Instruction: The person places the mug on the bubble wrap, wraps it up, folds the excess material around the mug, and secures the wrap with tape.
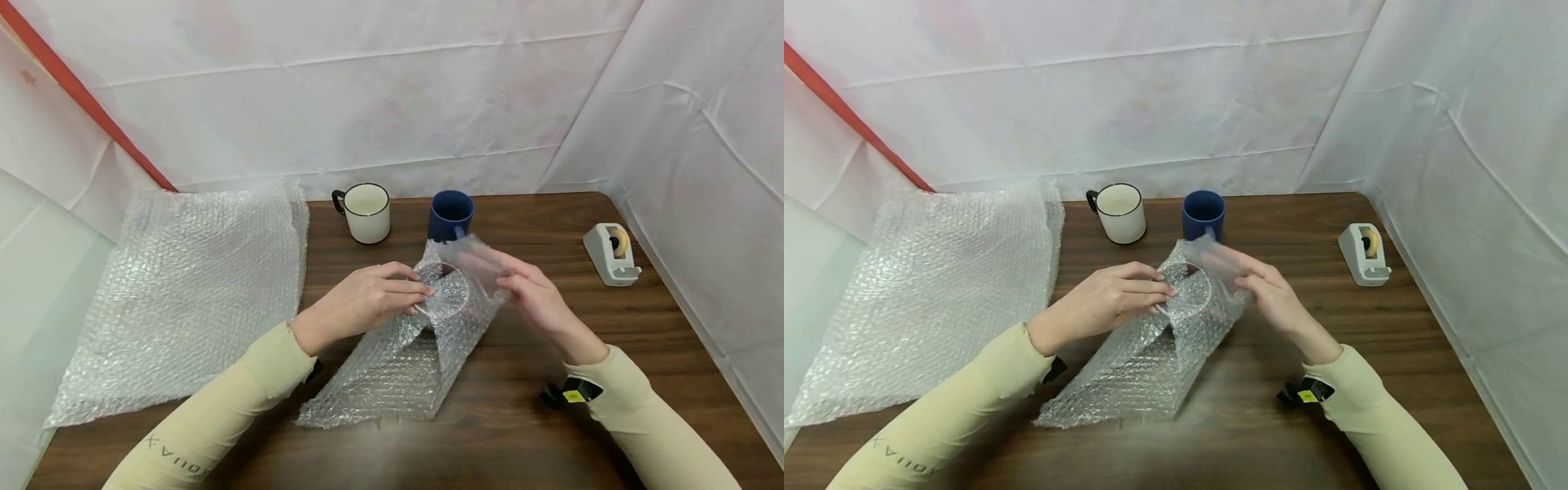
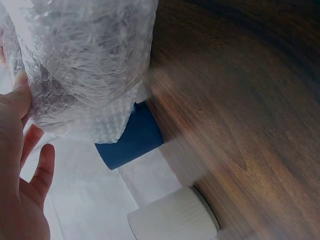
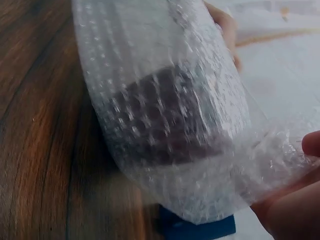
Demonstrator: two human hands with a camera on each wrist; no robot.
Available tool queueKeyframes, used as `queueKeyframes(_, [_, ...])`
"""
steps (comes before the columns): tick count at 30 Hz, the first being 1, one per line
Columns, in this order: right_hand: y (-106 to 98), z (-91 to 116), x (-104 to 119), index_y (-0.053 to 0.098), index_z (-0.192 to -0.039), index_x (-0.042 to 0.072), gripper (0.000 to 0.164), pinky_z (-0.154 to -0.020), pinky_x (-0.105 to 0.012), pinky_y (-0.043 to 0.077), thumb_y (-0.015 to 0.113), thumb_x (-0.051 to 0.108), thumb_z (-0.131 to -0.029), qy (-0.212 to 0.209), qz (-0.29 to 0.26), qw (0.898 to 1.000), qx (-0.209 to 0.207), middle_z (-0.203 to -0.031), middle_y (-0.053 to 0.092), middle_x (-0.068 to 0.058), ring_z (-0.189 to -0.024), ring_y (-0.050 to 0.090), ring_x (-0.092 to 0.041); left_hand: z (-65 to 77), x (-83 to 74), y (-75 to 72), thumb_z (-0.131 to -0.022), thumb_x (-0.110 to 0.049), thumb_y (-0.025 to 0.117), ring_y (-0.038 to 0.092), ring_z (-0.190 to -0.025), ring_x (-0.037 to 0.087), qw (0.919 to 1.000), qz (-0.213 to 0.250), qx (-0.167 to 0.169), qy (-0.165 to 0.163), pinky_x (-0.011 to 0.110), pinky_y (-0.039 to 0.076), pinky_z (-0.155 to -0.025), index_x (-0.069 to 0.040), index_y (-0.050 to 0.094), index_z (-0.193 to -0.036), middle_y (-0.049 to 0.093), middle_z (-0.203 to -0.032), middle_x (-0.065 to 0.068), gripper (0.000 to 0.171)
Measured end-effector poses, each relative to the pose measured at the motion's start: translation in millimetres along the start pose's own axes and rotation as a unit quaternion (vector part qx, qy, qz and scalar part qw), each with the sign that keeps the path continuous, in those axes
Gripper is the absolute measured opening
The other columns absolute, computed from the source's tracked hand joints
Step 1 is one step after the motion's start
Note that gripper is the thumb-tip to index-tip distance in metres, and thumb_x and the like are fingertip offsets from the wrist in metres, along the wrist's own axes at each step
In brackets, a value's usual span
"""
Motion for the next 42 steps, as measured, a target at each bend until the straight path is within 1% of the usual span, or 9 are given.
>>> queueKeyframes(3, [12,1,6,0.046,-0.148,0.003,0.055,-0.065,-0.020,0.045,0.032,-0.011,-0.097,-0.024,0.087,0.996,0.017,-0.144,0.054,0.002,-0.079,0.057,-0.001,0.3,1.2,-0.7,-0.086,-0.005,0.078,0.054,-0.122,0.018,0.9999,0.011,-0.006,-0.005,0.028,0.043,-0.104,-0.009,0.072,-0.123,0.067,-0.128,-0.005,0.038])
queueKeyframes(5, [23,1,9,0.045,-0.148,0.002,0.055,-0.084,-0.021,0.048,0.032,-0.012,-0.097,-0.046,0.150,0.987,0.042,-0.149,0.050,-0.001,-0.105,0.061,-0.006,0.6,2.1,-1.9,-0.087,-0.006,0.077,0.054,-0.122,0.018,0.9997,0.020,-0.012,-0.010,0.027,0.045,-0.102,-0.009,0.072,-0.122,0.067,-0.127,-0.004,0.036])
queueKeyframes(8, [39,1,13,0.046,-0.148,0.001,0.054,-0.114,-0.028,0.029,0.036,-0.012,-0.096,-0.090,0.237,0.964,0.081,-0.152,0.045,-0.011,-0.143,0.036,-0.024,1.5,4.7,-3.0,-0.088,-0.009,0.077,0.054,-0.122,0.018,0.9990,0.035,-0.022,-0.019,0.028,0.047,-0.100,-0.009,0.072,-0.122,0.068,-0.125,-0.003,0.033])
queueKeyframes(12, [55,2,12,0.047,-0.147,0.002,0.052,-0.119,-0.034,0.021,0.043,-0.008,-0.096,-0.121,0.345,0.924,0.110,-0.153,0.043,-0.013,-0.145,0.031,-0.032,2.7,9.5,-3.4,-0.090,-0.013,0.076,0.055,-0.123,0.018,0.9966,0.065,-0.034,-0.038,0.029,0.046,-0.102,-0.008,0.073,-0.120,0.069,-0.123,0.001,0.030])
queueKeyframes(15, [61,3,6,0.047,-0.149,0.006,0.052,-0.119,-0.036,0.020,0.045,0.000,-0.097,-0.104,0.402,0.900,0.130,-0.156,0.039,-0.008,-0.147,0.026,-0.028,3.3,12.2,-4.6,-0.090,-0.014,0.076,0.057,-0.121,0.018,0.9936,0.090,-0.046,-0.051,0.029,0.045,-0.103,-0.006,0.071,-0.117,0.067,-0.124,0.004,0.029])
queueKeyframes(23, [69,6,2,0.046,-0.149,0.009,0.049,-0.120,-0.040,0.018,0.051,0.019,-0.102,-0.112,0.472,0.861,0.155,-0.158,0.036,-0.005,-0.149,0.023,-0.024,5.2,14.8,-13.8,-0.087,-0.023,0.079,0.056,-0.115,0.015,0.9906,0.096,-0.047,-0.085,0.028,0.047,-0.098,-0.009,0.065,-0.111,0.061,-0.124,0.003,0.031])
queueKeyframes(29, [69,6,1,0.048,-0.148,0.010,0.048,-0.119,-0.040,0.019,0.052,0.027,-0.103,-0.119,0.485,0.854,0.148,-0.156,0.040,-0.004,-0.148,0.025,-0.023,14.8,12.6,-25.0,-0.090,-0.026,0.076,0.059,-0.103,0.012,0.9927,0.076,0.015,-0.093,0.029,0.050,-0.090,-0.012,0.069,-0.108,0.065,-0.113,-0.001,0.024])
queueKeyframes(34, [68,6,1,0.049,-0.148,0.010,0.048,-0.119,-0.039,0.019,0.053,0.026,-0.103,-0.122,0.484,0.854,0.146,-0.156,0.040,-0.004,-0.148,0.025,-0.023,27.4,-5.0,-27.2,-0.089,-0.018,0.075,0.061,-0.090,0.011,0.9938,0.045,0.081,-0.061,0.029,0.054,-0.080,-0.014,0.071,-0.102,0.067,-0.099,-0.005,0.014])
queueKeyframes(42, [67,5,0,0.049,-0.148,0.010,0.046,-0.119,-0.039,0.019,0.049,0.024,-0.104,-0.118,0.475,0.860,0.147,-0.156,0.040,-0.003,-0.148,0.024,-0.023,55.1,-49.5,-27.8,-0.085,-0.007,0.070,0.059,-0.106,0.015,0.9956,0.017,0.087,0.032,0.030,0.053,-0.082,-0.019,0.074,-0.109,0.063,-0.123,0.000,0.027])
Point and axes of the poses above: each hand's wrist, its own z-axis away from the middle knuckle, its own y-axis out of the palm, x = y × z, the point moved 10 cm from there along -z, towards the middle knuckle
